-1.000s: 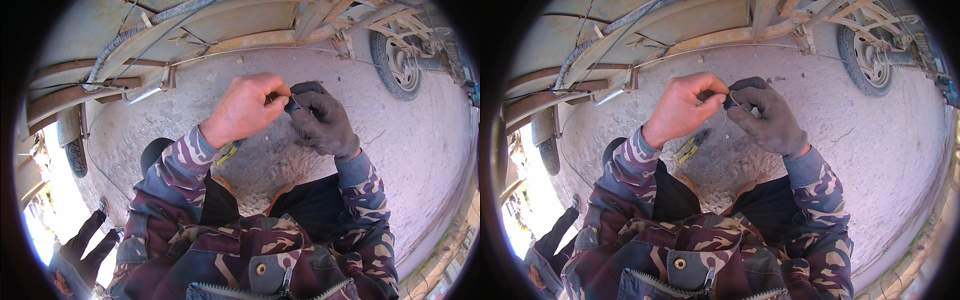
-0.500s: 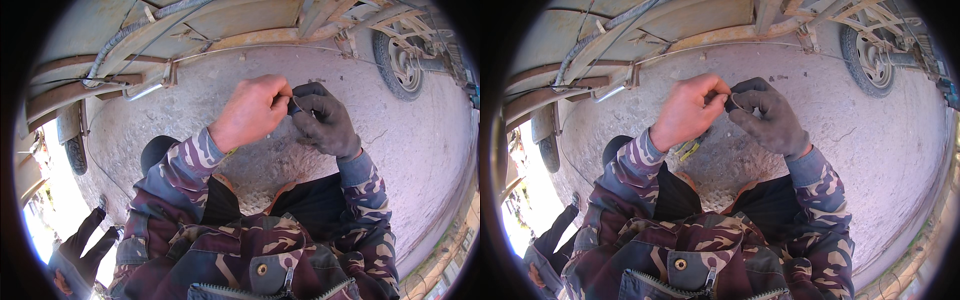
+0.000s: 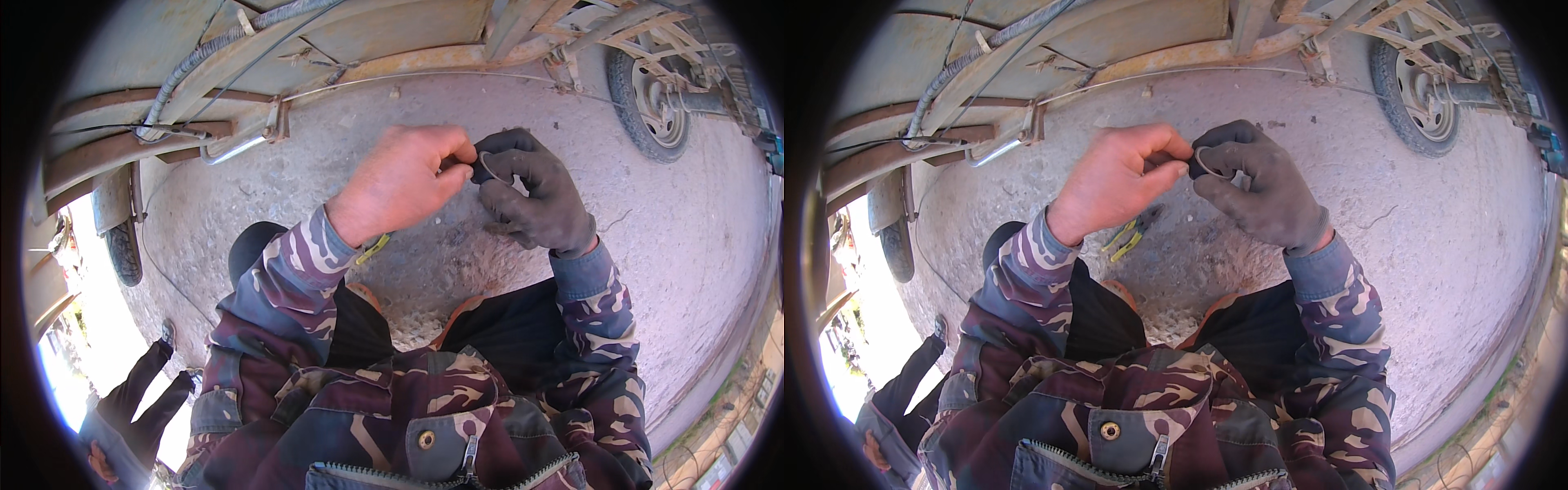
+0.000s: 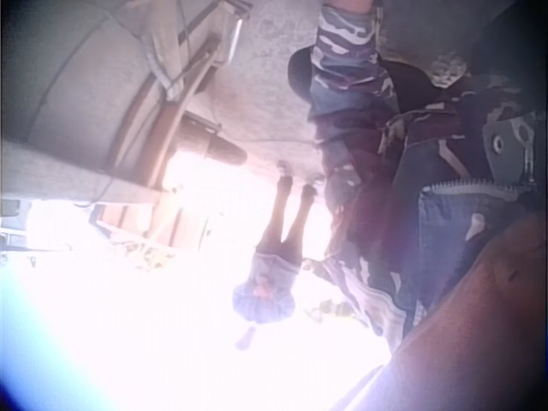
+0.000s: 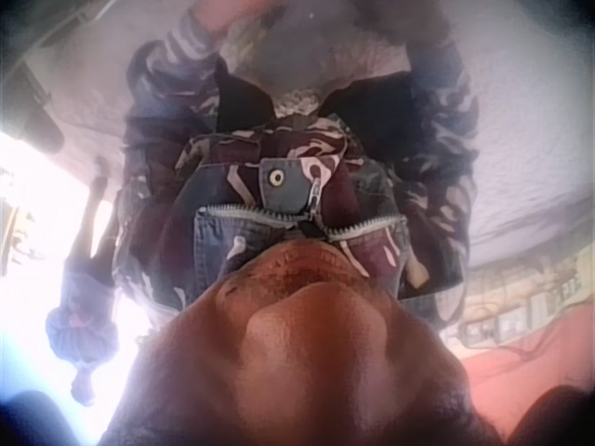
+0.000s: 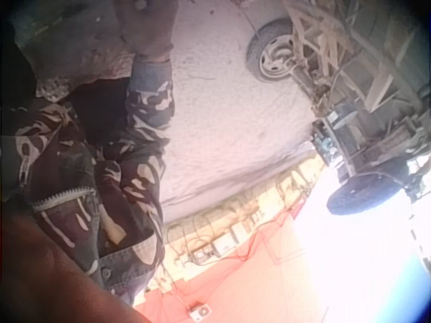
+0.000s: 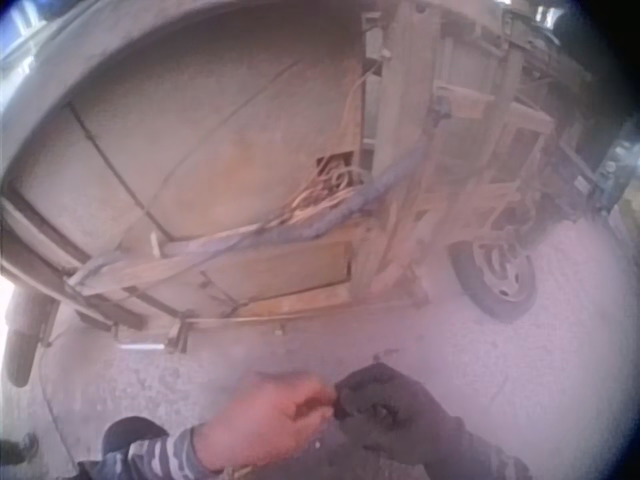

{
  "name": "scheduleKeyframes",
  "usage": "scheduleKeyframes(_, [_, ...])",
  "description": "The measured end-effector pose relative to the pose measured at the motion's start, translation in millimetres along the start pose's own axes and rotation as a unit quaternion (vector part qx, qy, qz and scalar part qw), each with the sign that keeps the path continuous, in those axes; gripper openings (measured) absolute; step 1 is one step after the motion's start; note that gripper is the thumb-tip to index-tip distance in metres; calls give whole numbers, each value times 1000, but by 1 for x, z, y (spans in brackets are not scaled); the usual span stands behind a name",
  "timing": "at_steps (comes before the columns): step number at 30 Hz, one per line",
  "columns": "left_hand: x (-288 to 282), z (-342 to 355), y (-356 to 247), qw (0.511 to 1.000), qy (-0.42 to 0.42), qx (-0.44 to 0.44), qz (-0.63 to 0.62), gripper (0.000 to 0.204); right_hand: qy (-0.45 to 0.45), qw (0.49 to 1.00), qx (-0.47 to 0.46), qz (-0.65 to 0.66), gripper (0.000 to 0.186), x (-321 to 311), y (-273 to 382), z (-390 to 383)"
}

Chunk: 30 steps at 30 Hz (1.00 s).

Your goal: The person kneels under a vehicle and uses pliers to strip and cut wires. They then twist the wire ends together and wrap the connection with black electrical tape to insulate it.

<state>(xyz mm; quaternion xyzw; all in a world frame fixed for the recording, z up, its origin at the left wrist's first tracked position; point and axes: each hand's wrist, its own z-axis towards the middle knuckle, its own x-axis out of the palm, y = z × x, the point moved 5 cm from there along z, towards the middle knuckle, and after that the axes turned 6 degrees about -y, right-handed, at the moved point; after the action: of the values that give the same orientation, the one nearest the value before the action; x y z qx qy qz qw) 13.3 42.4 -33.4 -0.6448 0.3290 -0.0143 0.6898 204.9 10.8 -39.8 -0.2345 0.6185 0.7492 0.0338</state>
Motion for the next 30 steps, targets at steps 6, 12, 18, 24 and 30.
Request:
scheduleKeyframes(6, [0,-4,-6,998,-9,40,43,14,13,1000,-24,-7,20,3,4,0])
scheduleKeyframes(12, [-1,-9,-12,995,-60,60,52,12,-7,999,-36,-20,21,4,7,-1])
scheduleKeyframes(18, [-3,-8,-14,991,-78,96,48,10,-16,1000,-19,-4,22,5,7,-3])
scheduleKeyframes(24, [0,-8,-11,990,-71,112,39,7,-7,1000,-11,-1,24,9,1,-6])
scheduleKeyframes(30, [9,-5,-3,993,-62,95,14,6,10,994,88,56,24,12,-15,-9])
